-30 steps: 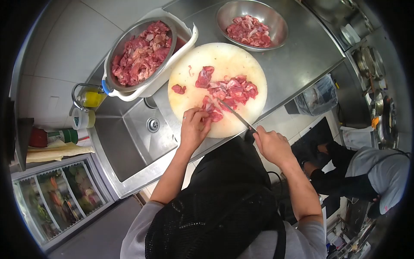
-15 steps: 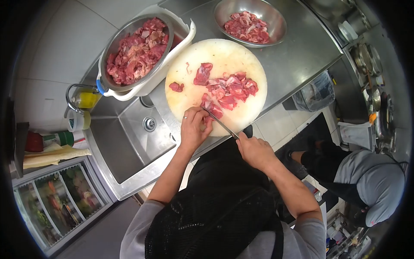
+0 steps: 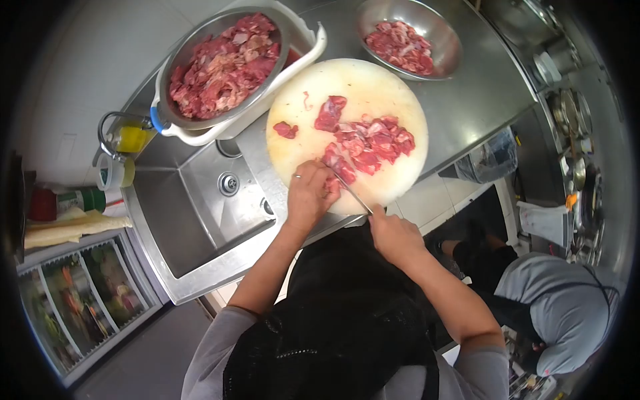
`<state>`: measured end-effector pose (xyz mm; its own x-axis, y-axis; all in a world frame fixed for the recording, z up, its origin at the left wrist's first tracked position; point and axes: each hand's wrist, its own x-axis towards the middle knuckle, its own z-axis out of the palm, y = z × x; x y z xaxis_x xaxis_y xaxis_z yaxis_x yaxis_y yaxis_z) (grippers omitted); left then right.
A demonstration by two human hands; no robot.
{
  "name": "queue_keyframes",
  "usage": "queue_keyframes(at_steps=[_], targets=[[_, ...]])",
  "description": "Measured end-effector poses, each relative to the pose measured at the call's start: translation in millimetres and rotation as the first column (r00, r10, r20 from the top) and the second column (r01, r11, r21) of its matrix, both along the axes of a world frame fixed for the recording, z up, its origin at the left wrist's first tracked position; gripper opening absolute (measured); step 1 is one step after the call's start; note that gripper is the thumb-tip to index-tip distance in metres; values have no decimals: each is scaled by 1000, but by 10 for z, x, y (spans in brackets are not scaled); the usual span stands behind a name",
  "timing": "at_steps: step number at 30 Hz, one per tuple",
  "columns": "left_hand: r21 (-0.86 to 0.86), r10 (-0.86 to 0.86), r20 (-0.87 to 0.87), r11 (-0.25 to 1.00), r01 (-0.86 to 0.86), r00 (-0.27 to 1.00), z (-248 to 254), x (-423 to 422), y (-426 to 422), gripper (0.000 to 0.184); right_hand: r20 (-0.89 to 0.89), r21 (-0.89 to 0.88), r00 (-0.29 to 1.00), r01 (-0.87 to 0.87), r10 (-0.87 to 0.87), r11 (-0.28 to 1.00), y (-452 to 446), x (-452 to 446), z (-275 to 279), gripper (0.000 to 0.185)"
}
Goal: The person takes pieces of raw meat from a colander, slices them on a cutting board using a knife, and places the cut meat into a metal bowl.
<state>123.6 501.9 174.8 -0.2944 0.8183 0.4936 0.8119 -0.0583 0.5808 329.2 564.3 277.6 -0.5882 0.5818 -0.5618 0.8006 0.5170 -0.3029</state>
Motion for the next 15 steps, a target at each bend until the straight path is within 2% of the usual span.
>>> queue_keyframes(at_steps=[3,5,9,11,12,15], targets=[[-7,9,-5,1000,-9,1000,7,-14,-33,34,27,38,999,-30,29,999,20,-99,-104,22],[-60,12,-1,998,-12,1000,-1,0,-36,31,-86,88,996,-27,34,996,118,-283,-326,24],[-17,3,4,1000,-3,1000,-31,19,-18,32,-68,39,997,23,-21,999,-1,-32,-53,24],[-11,3,18,1000,-3,1000,-21,55,-22,31,102,-26,995,27,-24,999,-30,84,115,23],[-13,-6,21,1000,7,1000,-20,59,-27,31,105,-27,994,36,-33,999,-8,45,48,23],[-13,17,10,1000,-17,1000,-30,60,-14,32,-20,11,1000,-11,11,1000,98,-58,-135,23]])
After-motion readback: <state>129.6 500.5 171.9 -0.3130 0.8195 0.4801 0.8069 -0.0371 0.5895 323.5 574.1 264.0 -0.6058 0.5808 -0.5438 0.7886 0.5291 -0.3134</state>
